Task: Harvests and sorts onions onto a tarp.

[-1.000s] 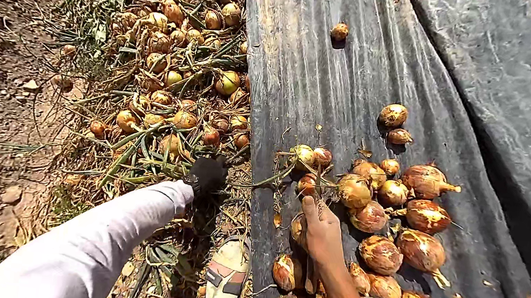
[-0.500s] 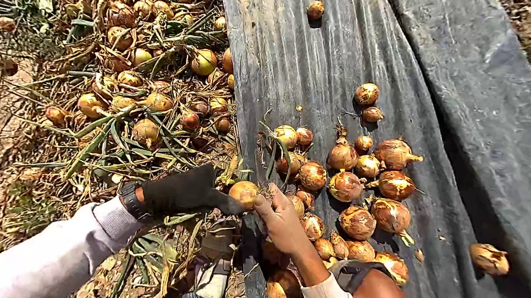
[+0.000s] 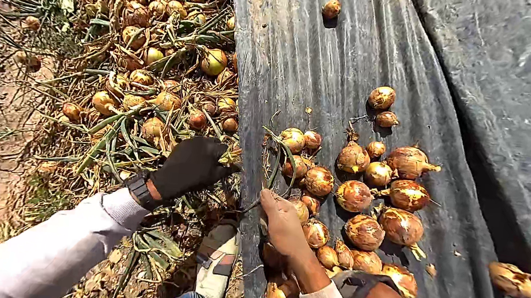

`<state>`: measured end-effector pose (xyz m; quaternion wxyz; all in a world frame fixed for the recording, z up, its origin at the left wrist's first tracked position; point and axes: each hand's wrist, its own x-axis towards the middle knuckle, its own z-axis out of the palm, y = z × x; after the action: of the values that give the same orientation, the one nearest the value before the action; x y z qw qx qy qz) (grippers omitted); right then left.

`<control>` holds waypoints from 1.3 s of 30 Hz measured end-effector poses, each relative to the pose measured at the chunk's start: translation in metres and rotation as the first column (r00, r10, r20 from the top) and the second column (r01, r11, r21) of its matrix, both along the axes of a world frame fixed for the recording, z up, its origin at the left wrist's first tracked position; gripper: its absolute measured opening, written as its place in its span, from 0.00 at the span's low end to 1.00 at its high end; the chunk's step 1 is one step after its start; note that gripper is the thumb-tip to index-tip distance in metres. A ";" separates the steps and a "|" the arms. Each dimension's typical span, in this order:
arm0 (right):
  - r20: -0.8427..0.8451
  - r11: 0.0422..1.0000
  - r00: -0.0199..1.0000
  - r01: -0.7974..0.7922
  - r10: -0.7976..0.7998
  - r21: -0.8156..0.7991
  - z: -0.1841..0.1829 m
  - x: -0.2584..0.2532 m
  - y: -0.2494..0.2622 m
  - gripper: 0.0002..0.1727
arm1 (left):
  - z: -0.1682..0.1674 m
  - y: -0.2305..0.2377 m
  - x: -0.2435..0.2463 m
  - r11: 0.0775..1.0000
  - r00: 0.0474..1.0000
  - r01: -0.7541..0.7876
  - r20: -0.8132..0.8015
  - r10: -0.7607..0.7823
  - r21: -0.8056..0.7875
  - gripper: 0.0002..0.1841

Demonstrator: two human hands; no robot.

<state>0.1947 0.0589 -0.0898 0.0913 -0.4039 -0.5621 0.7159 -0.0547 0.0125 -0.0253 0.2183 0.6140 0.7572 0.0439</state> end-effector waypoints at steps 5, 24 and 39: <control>0.096 0.989 0.995 0.021 -0.007 -0.148 -0.010 0.007 0.005 0.43 | 0.047 0.007 0.034 0.972 0.887 0.036 0.456 0.077 -0.233 0.16; 0.165 0.919 0.905 0.374 -0.391 0.125 0.013 0.014 0.015 0.43 | -0.036 0.043 0.013 0.983 0.986 -0.127 -0.124 0.110 -0.133 0.15; 0.048 0.897 0.896 0.439 -0.441 0.047 0.008 0.026 0.040 0.39 | -0.038 0.000 0.033 0.903 0.985 0.036 0.167 0.040 -0.429 0.15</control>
<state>0.2209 0.0991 -0.0820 0.2414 -0.5392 -0.4714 0.6548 -0.0220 0.0128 -0.0632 0.4127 0.5437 0.7273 -0.0714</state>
